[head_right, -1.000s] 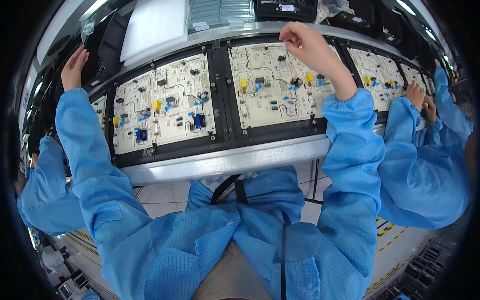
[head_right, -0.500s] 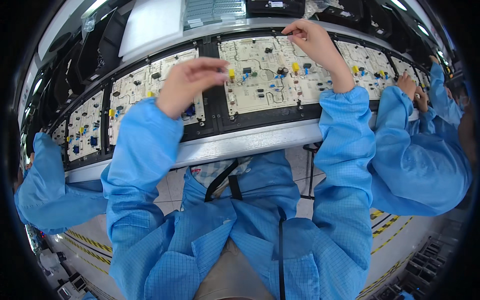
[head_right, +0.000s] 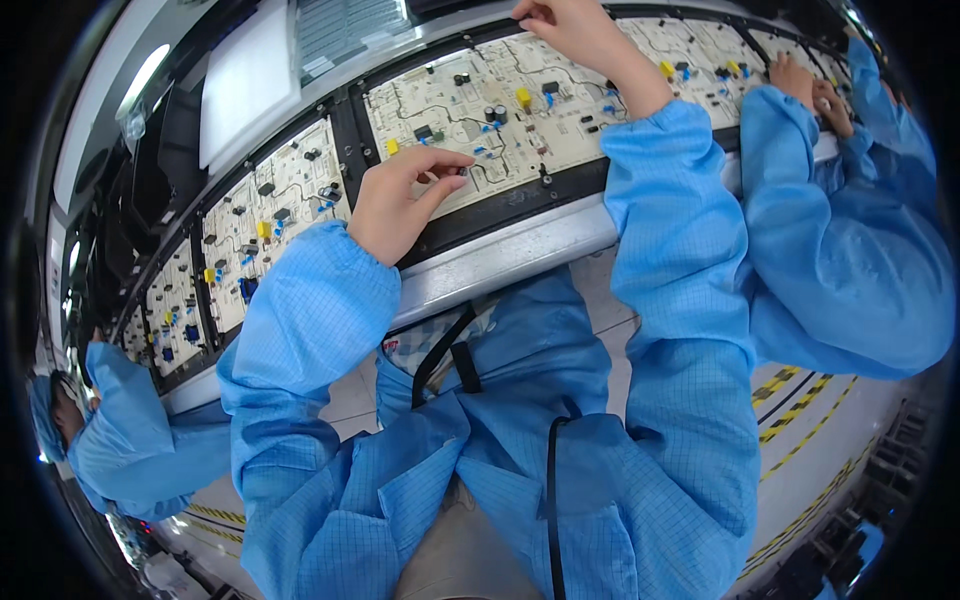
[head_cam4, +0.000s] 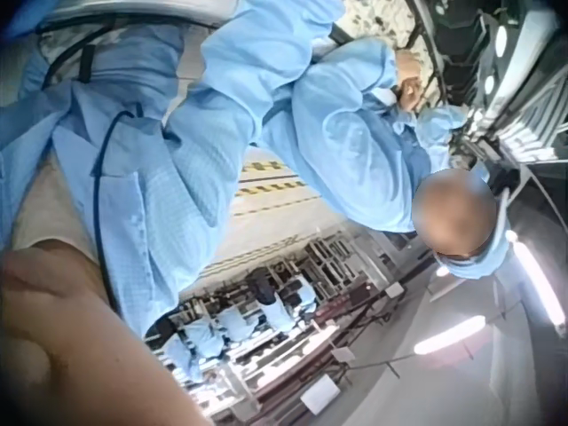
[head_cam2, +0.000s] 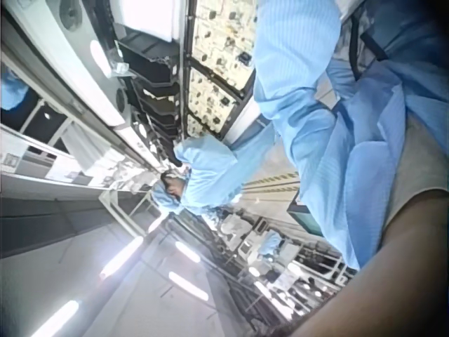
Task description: Manual assembly of electronic components onto circuit boards on a factory production line.
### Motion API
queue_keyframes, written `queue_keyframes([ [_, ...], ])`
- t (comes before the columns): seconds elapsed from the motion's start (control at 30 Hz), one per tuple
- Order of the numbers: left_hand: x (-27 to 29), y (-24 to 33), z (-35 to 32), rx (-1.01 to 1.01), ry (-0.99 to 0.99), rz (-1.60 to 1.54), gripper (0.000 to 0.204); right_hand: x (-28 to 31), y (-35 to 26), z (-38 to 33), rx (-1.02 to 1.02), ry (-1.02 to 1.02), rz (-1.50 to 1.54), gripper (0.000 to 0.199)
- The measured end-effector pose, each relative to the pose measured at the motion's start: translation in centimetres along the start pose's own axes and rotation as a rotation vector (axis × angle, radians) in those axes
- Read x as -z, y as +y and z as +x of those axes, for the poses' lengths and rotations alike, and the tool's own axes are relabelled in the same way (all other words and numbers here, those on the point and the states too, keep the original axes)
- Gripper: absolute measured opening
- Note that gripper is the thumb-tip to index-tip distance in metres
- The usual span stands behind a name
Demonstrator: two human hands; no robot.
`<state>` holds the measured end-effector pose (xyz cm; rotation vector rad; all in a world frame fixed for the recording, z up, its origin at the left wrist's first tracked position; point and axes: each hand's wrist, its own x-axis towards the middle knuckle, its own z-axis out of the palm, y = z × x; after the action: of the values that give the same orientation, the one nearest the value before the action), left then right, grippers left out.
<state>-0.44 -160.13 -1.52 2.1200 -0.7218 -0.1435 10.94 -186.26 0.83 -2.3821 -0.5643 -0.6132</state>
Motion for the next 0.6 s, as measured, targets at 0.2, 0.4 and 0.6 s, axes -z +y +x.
queue_keyframes([
  [0.2, -1.5, -0.1, 0.8, -0.110, 0.066, 0.099, 0.017, 0.1, -0.5, -0.3, 0.123, -0.010, 0.004, 0.010],
  [0.4, -1.7, 0.0, 1.2, -0.313, 0.116, 0.550, 0.015, 0.3, -0.1, -0.9, 0.165, -0.012, 0.002, 0.009],
  [0.6, -1.9, 0.2, 1.1, -0.325, 0.124, 0.629, 0.014, 0.4, 0.2, -1.1, 0.180, -0.014, -0.024, 0.009],
])
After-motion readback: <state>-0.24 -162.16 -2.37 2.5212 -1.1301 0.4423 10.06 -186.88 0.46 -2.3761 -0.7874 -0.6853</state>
